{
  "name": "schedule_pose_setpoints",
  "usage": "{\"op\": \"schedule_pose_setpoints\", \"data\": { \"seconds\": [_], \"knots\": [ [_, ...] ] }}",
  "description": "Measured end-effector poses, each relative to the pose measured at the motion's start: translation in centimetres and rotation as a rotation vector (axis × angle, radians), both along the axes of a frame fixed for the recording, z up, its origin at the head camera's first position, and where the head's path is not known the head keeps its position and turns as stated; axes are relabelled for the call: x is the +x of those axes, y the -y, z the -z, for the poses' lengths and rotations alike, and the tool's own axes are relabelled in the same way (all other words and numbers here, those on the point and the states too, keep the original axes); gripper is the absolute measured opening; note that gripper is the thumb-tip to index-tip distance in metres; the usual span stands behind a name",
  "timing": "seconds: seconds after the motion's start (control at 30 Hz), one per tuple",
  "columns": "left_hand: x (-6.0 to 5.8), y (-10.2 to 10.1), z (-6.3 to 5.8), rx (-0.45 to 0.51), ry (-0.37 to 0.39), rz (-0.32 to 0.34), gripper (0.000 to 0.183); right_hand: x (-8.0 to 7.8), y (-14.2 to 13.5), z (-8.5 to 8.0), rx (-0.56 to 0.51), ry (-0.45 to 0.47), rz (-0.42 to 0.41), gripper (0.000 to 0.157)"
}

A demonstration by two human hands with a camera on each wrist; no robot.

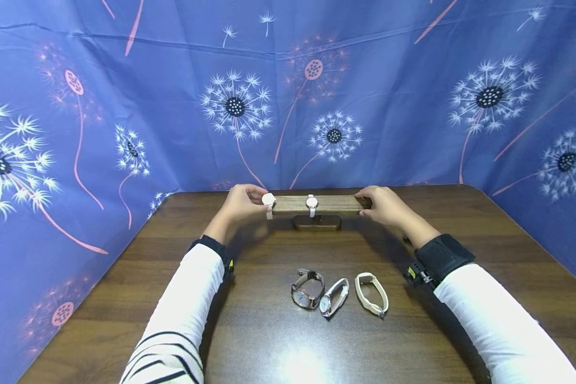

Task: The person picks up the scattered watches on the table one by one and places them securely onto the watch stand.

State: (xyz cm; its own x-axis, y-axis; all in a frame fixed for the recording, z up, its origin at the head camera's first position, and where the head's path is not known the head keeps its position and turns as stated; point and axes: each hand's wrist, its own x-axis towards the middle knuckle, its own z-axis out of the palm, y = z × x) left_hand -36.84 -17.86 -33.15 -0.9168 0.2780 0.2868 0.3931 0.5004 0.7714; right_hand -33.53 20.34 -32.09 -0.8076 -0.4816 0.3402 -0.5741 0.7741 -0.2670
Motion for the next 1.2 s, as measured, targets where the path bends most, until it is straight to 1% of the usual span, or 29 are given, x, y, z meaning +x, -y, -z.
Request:
{"op": "schedule_pose_setpoints", "data": {
  "seconds": [0.23, 0.3, 0.37, 0.53, 0.67, 0.8, 1.03, 1.2],
  "knots": [
    [0.0, 0.0, -0.1, 0.002, 0.065, 0.022, 0.041, -0.3, 0.3, -0.2, 0.019, 0.011, 0.014, 0.042],
    [-0.1, -0.1, -0.1, -0.006, 0.077, 0.018, 0.04, -0.3, 0.4, -0.2, 0.023, 0.01, 0.015, 0.042],
    [-0.2, -0.1, -0.2, -0.035, 0.076, 0.021, 0.041, -0.3, 0.5, -0.2, 0.023, 0.007, 0.019, 0.042],
    [-0.5, -0.3, -0.3, -0.109, 0.03, 0.029, 0.042, -0.4, 0.3, -0.1, 0.025, 0.014, 0.025, 0.042],
    [-0.6, -0.6, -0.3, -0.156, 0.002, 0.012, 0.042, -0.3, 0.2, 0.0, 0.024, 0.014, 0.02, 0.041],
    [-0.6, -1.0, -0.6, -0.189, -0.008, -0.004, 0.042, -0.3, 0.2, 0.0, 0.019, 0.0, 0.012, 0.041],
    [-0.7, -1.5, -1.0, -0.239, -0.03, 0.011, 0.044, -0.4, 0.2, 0.0, 0.021, -0.006, 0.018, 0.04],
    [-0.8, -1.8, -1.1, -0.268, -0.041, 0.006, 0.044, -0.5, 0.2, 0.1, 0.024, 0.009, 0.027, 0.041]
  ]
}}
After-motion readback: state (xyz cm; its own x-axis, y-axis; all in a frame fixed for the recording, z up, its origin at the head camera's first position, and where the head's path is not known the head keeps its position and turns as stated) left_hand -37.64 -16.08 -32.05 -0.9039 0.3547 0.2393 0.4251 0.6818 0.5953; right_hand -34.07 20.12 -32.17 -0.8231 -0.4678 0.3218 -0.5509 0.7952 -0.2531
